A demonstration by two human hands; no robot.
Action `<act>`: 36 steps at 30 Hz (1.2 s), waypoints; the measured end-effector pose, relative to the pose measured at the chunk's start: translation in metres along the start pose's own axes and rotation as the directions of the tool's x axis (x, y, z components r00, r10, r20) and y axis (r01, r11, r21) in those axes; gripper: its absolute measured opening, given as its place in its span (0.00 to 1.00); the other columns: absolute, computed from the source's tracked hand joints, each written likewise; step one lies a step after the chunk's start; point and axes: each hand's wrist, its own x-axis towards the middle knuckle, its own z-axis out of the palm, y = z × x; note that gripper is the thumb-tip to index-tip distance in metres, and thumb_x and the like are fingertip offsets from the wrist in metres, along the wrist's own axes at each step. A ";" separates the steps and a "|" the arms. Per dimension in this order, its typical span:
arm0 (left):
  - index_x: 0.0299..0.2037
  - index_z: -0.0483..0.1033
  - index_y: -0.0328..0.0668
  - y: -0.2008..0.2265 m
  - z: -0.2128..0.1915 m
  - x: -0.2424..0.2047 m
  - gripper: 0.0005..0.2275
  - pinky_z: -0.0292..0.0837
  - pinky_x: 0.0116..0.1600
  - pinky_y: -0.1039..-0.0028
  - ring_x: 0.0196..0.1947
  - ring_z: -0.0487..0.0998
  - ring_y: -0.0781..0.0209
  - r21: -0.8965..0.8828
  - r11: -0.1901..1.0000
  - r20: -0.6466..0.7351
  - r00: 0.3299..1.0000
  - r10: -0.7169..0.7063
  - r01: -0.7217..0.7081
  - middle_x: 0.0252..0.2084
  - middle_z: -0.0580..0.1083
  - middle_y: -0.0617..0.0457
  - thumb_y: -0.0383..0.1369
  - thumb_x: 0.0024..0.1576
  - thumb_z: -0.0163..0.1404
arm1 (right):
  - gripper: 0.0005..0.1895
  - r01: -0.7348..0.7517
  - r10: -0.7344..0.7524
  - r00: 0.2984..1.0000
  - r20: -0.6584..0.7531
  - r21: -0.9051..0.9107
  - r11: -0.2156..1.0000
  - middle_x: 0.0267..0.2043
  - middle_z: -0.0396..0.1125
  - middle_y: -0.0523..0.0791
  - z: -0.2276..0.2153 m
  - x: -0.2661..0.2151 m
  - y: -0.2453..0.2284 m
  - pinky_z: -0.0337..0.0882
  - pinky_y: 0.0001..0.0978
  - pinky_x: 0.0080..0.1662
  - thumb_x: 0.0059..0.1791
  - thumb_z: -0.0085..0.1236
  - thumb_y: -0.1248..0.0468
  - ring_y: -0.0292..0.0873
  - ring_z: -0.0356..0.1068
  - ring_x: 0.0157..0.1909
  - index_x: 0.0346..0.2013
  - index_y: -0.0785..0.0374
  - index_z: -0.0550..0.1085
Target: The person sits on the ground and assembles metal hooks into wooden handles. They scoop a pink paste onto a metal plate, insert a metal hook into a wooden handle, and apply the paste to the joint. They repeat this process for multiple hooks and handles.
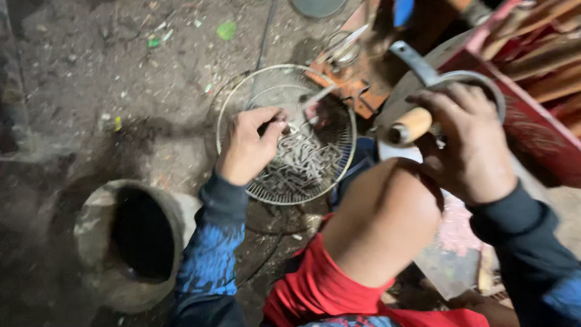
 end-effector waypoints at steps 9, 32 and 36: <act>0.38 0.72 0.31 0.170 0.044 0.019 0.01 0.70 0.47 0.58 0.41 0.76 0.38 -0.041 0.878 0.247 0.847 0.471 -0.476 0.36 0.73 0.40 0.21 0.62 0.49 | 0.22 -0.339 0.358 0.930 -0.085 0.178 0.924 0.48 0.66 0.53 -0.053 -0.105 0.023 0.70 0.41 0.50 0.45 0.64 0.72 0.57 0.70 0.50 0.54 0.65 0.72; 0.37 0.72 0.30 0.230 0.164 -0.018 0.06 0.69 0.39 0.58 0.32 0.74 0.42 -0.095 0.777 0.533 0.628 0.567 -0.622 0.30 0.71 0.41 0.18 0.50 0.51 | 0.38 -0.626 0.599 0.768 -0.225 -0.070 0.777 0.51 0.66 0.51 -0.095 -0.261 0.028 0.65 0.47 0.54 0.31 0.57 0.76 0.58 0.64 0.54 0.57 0.63 0.71; 0.38 0.69 0.26 0.220 0.174 -0.015 0.06 0.69 0.39 0.57 0.33 0.74 0.39 -0.223 0.771 0.523 0.594 0.611 -0.596 0.31 0.72 0.40 0.18 0.53 0.51 | 0.38 -0.652 0.629 0.758 -0.175 -0.181 0.736 0.49 0.67 0.49 -0.103 -0.263 0.029 0.62 0.47 0.48 0.33 0.58 0.73 0.55 0.64 0.53 0.59 0.61 0.71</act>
